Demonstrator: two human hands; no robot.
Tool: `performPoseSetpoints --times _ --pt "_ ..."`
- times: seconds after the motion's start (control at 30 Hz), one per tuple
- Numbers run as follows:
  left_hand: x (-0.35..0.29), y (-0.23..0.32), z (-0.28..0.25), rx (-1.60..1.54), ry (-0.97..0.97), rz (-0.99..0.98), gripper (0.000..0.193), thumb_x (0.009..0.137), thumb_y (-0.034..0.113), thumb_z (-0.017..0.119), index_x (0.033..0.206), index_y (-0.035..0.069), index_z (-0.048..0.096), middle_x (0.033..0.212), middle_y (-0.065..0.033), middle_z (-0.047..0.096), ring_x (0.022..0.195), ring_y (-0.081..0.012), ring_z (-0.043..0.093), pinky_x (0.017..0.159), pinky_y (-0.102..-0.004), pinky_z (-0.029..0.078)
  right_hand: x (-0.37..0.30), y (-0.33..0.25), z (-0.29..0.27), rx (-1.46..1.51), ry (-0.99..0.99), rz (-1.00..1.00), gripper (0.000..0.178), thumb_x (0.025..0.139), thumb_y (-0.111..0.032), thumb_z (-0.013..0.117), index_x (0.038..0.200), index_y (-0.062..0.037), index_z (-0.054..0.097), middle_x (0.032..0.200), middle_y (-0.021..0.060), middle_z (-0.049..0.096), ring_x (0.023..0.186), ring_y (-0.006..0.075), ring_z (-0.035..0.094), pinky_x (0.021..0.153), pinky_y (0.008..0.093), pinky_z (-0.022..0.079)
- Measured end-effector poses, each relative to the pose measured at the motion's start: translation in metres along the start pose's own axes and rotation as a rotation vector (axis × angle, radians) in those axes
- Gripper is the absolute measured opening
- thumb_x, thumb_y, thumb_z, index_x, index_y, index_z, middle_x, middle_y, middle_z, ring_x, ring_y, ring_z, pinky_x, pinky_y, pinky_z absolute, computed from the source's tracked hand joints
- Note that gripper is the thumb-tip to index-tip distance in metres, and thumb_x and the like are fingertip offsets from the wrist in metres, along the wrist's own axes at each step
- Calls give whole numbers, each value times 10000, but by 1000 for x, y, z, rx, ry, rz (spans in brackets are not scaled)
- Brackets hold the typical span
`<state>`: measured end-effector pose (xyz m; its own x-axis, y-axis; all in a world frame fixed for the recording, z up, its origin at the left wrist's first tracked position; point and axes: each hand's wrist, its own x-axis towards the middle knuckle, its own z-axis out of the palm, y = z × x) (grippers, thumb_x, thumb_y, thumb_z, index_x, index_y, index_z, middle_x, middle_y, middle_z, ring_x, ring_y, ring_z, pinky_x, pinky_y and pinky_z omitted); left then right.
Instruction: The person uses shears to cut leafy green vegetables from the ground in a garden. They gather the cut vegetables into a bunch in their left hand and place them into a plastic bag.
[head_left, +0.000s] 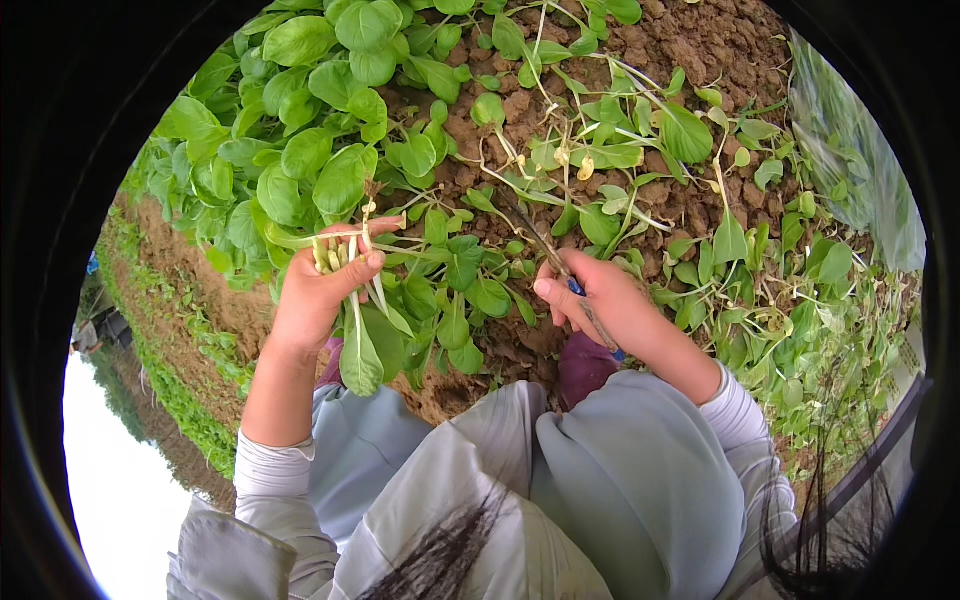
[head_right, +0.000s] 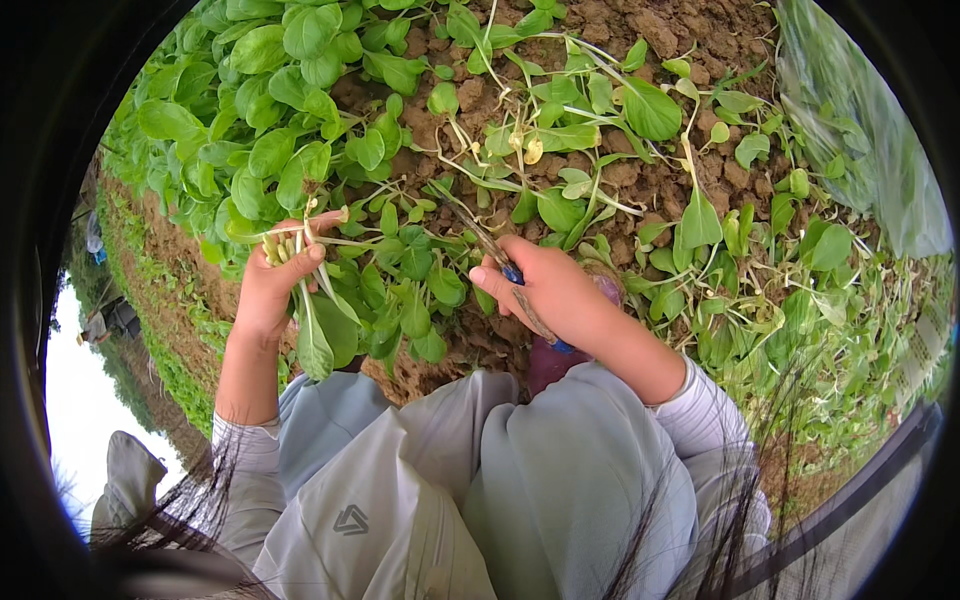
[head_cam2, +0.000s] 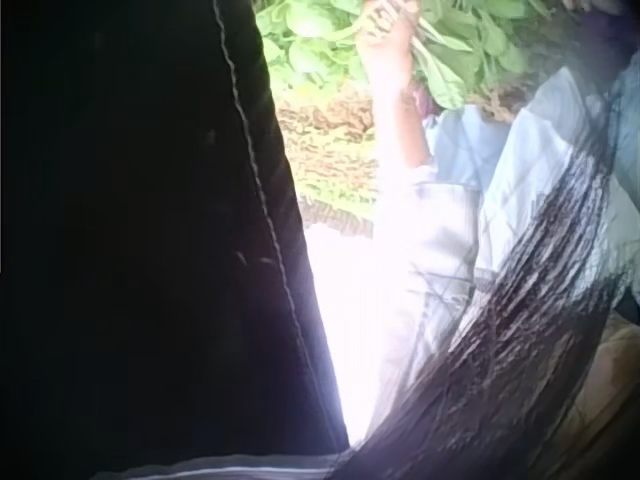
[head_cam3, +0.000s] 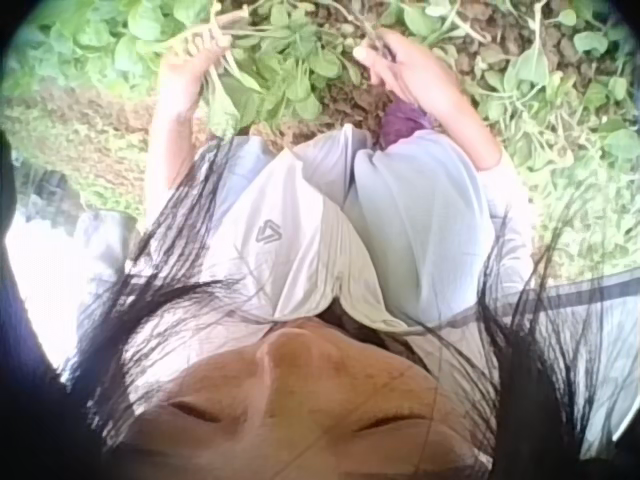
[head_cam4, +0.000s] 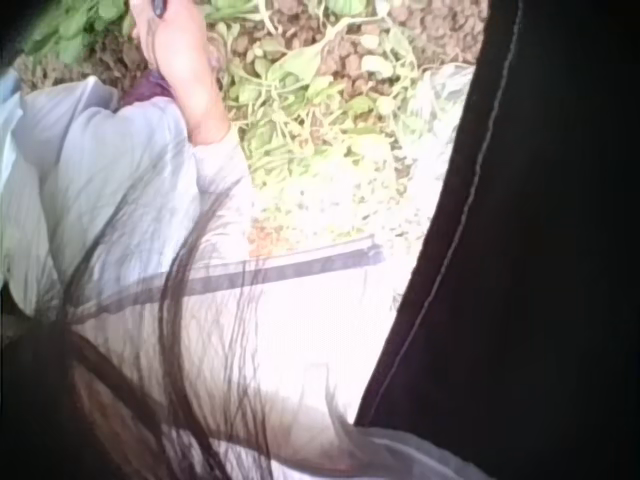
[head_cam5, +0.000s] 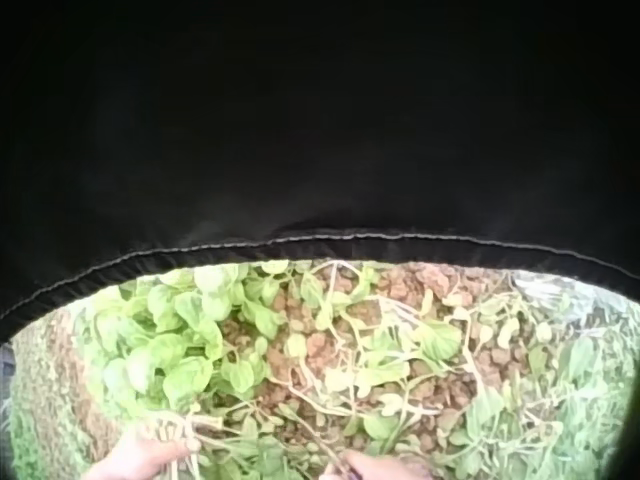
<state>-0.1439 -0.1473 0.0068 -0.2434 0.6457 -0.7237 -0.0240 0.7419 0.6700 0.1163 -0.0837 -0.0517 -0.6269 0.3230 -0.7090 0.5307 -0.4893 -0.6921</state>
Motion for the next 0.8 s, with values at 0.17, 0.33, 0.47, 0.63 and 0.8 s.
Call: performPoseSetpoints --times 0.17,0.33,0.47,0.63,0.8 --pt "15 12 11 -157 -74 -24 187 771 190 625 869 90 500 762 -81 610 561 -64 488 442 -169 355 -1 0 1 -82 -17 -121 318 831 -341 569 871 -31 512 615 98 550 508 208 518 511 314 416" --pt "29 22 32 -182 -255 -84 198 750 64 661 896 18 535 778 -52 593 687 -125 593 627 -228 459 -4 -6 -4 -123 -6 -183 322 829 -346 561 850 -27 521 652 151 556 591 311 542 556 354 421" --pt "39 30 45 13 -334 -93 189 750 64 662 885 -20 561 787 -59 603 701 -119 594 661 -234 468 -3 -5 -7 -187 -21 -150 338 829 -357 557 847 -21 522 658 163 555 602 332 542 556 371 421" --pt "44 33 50 83 -353 -88 198 757 64 653 912 -25 567 793 -64 614 713 -112 594 668 -226 467 0 -2 -7 -160 -17 -112 343 834 -364 552 840 -22 524 567 120 535 505 264 533 488 334 412" --pt "42 36 25 166 -196 2 238 700 55 704 902 29 580 787 3 585 695 -57 534 624 -197 423 -1 -2 -7 142 60 49 332 861 -370 521 824 -41 523 504 0 483 415 63 438 396 217 348"
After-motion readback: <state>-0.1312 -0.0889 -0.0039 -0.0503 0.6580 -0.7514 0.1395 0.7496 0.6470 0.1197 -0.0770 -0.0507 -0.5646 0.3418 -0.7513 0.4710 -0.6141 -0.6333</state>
